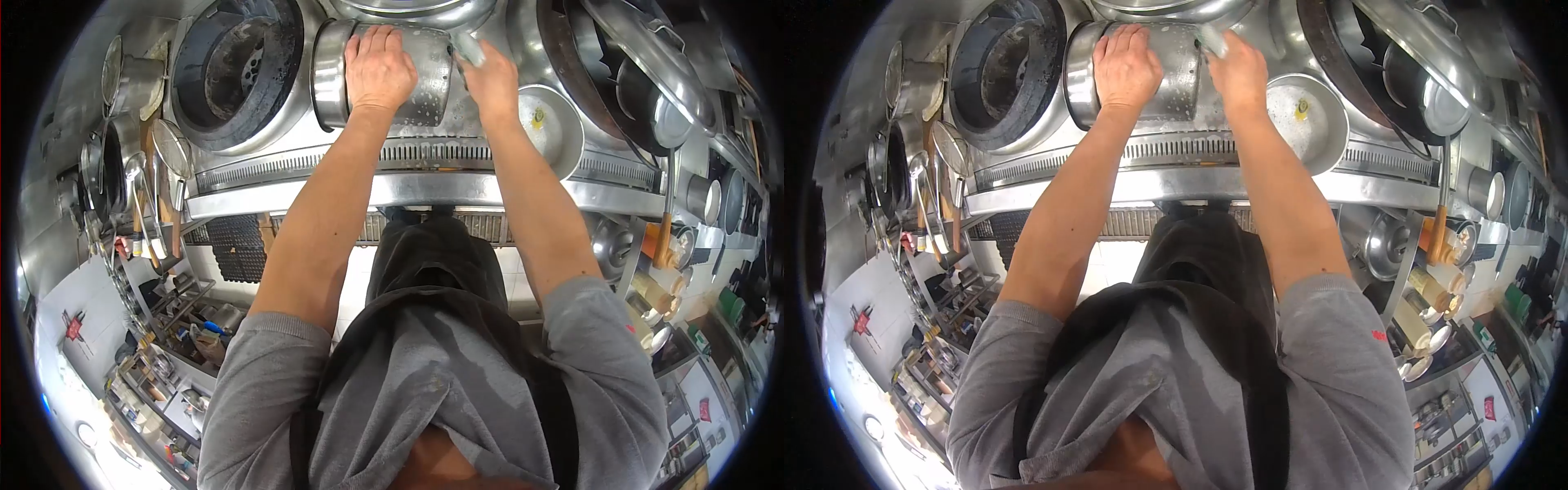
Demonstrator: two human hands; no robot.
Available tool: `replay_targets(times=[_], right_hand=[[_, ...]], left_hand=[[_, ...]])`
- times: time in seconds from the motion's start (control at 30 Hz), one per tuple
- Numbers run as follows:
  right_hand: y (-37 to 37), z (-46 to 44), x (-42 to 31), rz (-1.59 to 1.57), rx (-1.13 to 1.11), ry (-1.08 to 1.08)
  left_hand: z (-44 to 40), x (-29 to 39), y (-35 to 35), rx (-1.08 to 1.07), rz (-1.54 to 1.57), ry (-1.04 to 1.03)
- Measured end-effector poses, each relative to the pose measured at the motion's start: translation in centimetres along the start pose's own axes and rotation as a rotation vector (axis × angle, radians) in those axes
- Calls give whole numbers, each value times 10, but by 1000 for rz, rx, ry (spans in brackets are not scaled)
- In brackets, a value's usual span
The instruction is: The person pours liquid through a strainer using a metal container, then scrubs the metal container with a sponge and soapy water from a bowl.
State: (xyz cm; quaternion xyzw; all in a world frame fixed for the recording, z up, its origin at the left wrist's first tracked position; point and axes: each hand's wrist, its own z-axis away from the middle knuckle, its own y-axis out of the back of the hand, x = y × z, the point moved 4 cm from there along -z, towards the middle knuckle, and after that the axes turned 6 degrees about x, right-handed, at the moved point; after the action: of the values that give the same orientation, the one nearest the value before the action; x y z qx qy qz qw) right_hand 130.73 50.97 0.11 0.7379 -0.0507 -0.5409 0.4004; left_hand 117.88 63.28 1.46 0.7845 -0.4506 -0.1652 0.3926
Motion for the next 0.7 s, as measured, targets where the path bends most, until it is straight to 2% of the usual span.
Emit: replay_targets(times=[0.07,0.13,0.27,0.33,0.5,0.57,0.7], right_hand=[[11,14,5,48,-9,1],[19,29,11,-45,76,-117],[19,47,-6,-72,30,-125],[5,69,-13,-19,12,282],[-3,72,-13,41,-16,336],[5,45,-17,60,116,354],[7,58,-16,78,15,368]], left_hand=[[-1,-1,0,6,-6,9],[1,-1,0,-2,12,2],[0,-1,0,8,7,4],[0,-2,1,8,6,12],[-1,-2,0,10,11,9],[3,-2,-2,-7,17,13],[-2,-3,-1,16,33,-1]])
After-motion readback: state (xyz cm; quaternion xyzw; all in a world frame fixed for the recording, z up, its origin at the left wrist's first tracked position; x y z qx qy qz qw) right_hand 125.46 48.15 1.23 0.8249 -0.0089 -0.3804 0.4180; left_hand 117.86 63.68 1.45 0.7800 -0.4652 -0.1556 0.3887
